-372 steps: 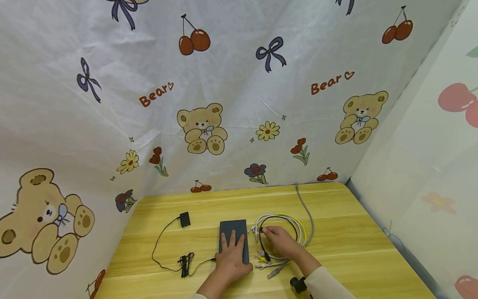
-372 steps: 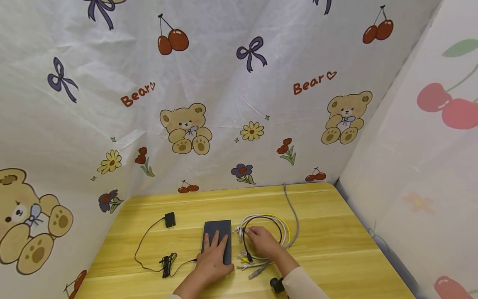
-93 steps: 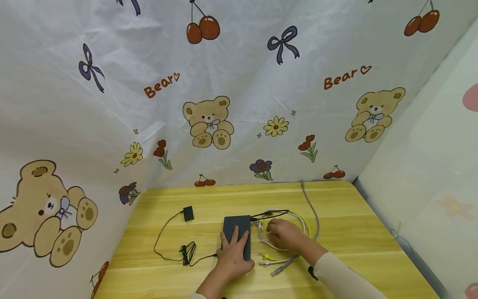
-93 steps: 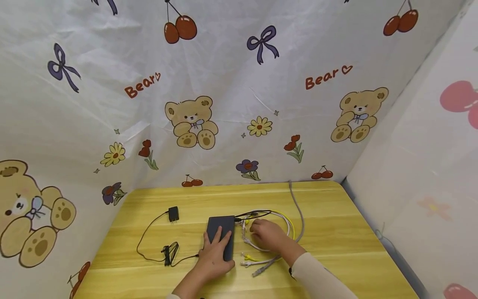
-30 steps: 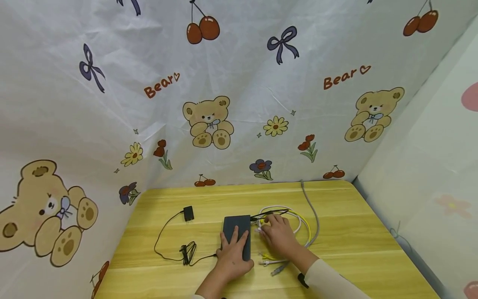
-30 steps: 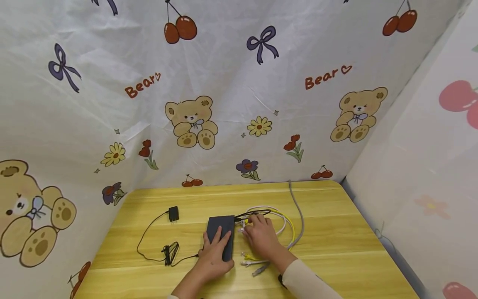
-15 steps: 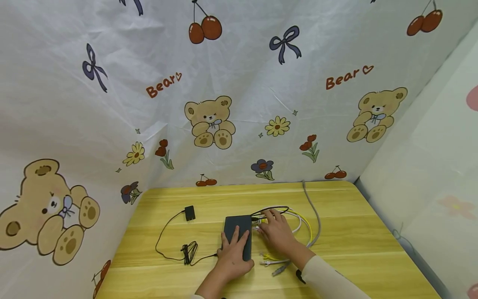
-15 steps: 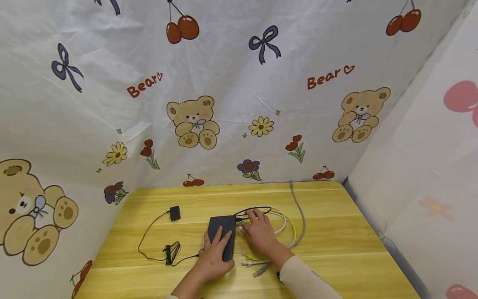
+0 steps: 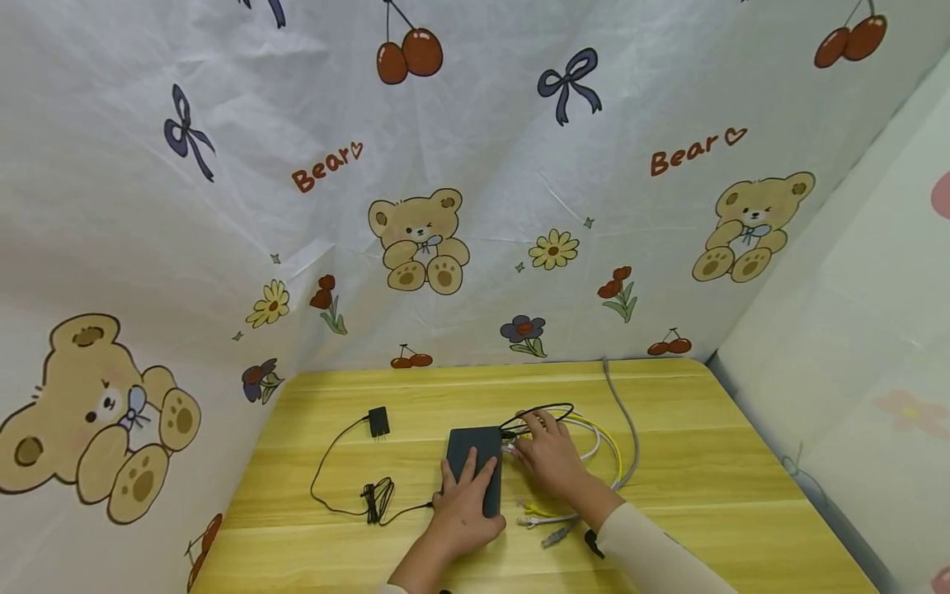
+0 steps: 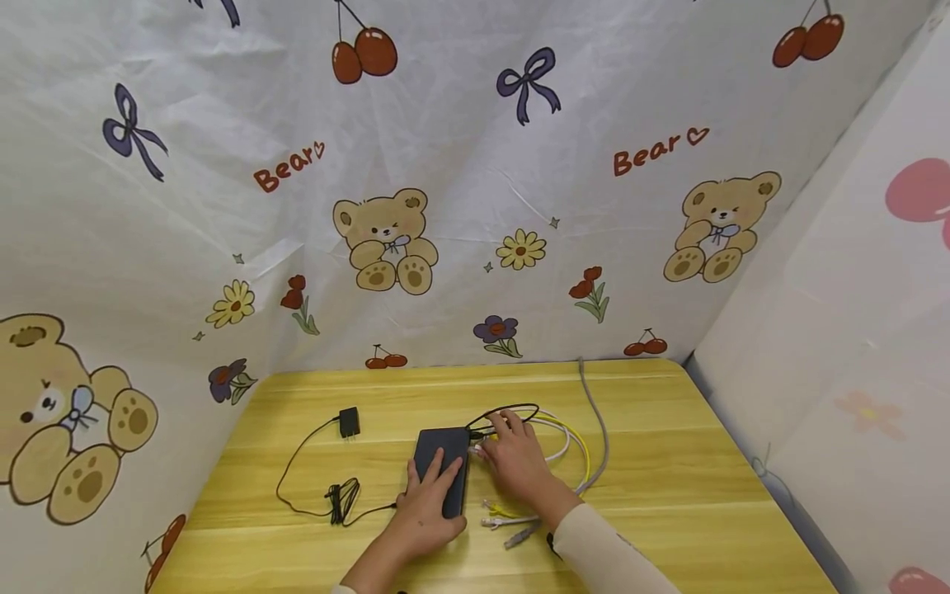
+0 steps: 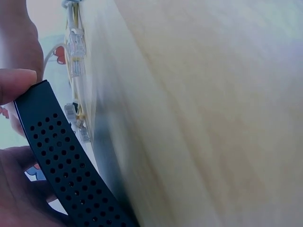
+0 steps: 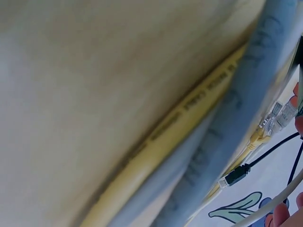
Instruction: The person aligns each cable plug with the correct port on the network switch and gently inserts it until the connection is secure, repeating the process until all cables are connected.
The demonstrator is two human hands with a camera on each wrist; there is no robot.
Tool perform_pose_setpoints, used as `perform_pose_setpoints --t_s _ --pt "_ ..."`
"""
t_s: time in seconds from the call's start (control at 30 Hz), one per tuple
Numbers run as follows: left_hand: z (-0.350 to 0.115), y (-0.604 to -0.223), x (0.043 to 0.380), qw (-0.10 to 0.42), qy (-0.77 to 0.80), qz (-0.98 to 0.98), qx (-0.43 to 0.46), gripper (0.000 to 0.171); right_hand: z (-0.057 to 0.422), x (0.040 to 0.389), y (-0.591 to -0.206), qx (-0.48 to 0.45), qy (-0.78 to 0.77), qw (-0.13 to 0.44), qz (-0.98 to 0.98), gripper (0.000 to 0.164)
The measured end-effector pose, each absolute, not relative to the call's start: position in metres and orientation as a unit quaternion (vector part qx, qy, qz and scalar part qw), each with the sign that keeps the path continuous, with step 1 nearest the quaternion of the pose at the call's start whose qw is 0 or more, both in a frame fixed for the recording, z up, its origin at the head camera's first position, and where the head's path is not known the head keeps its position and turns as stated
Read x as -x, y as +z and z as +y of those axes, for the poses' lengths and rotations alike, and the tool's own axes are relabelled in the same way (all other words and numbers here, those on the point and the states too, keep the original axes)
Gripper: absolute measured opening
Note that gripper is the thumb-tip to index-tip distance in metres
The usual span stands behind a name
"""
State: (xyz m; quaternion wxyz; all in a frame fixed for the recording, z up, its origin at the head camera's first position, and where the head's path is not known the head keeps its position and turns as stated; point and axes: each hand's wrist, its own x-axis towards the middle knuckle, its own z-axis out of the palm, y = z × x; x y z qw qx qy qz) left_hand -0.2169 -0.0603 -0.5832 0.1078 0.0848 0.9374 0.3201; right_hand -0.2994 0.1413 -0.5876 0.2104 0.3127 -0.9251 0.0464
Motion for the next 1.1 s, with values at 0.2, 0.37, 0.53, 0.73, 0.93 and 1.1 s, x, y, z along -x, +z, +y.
perform_pose_setpoints --t_s 0.2,0.37,0.53,0.73,0.93,1.1 --pt "-0.0598 -0.5837 0.2175 0.104 0.308 0.941 -0.088 0.087 0.1418 0.2988 -0.5878 -0.323 0.048 0.204 -0.923 0.015" --pt "-0.0596 -0.5844 0.2172 0.103 0.308 0.941 -0.089 0.087 0.1411 0.2979 -0.5862 -0.313 0.041 0.188 -0.930 0.018" --pt "-0.0594 -0.5837 0.2172 0.106 0.307 0.941 -0.091 0.087 0.1415 0.2979 -0.5863 -0.308 0.044 0.189 -0.931 0.018" --pt "-0.0600 -0.5844 0.2166 0.105 0.308 0.941 -0.089 0.086 0.1417 0.2990 -0.5888 -0.321 0.058 0.191 -0.926 0.015" --pt "-0.0608 -0.5852 0.2161 0.106 0.307 0.941 -0.091 0.086 0.1397 0.3000 -0.5894 -0.328 0.058 0.198 -0.922 0.013" --pt "-0.0618 -0.5855 0.2160 0.106 0.312 0.939 -0.095 0.086 0.1360 0.2984 -0.5878 -0.326 0.055 0.191 -0.924 0.013"
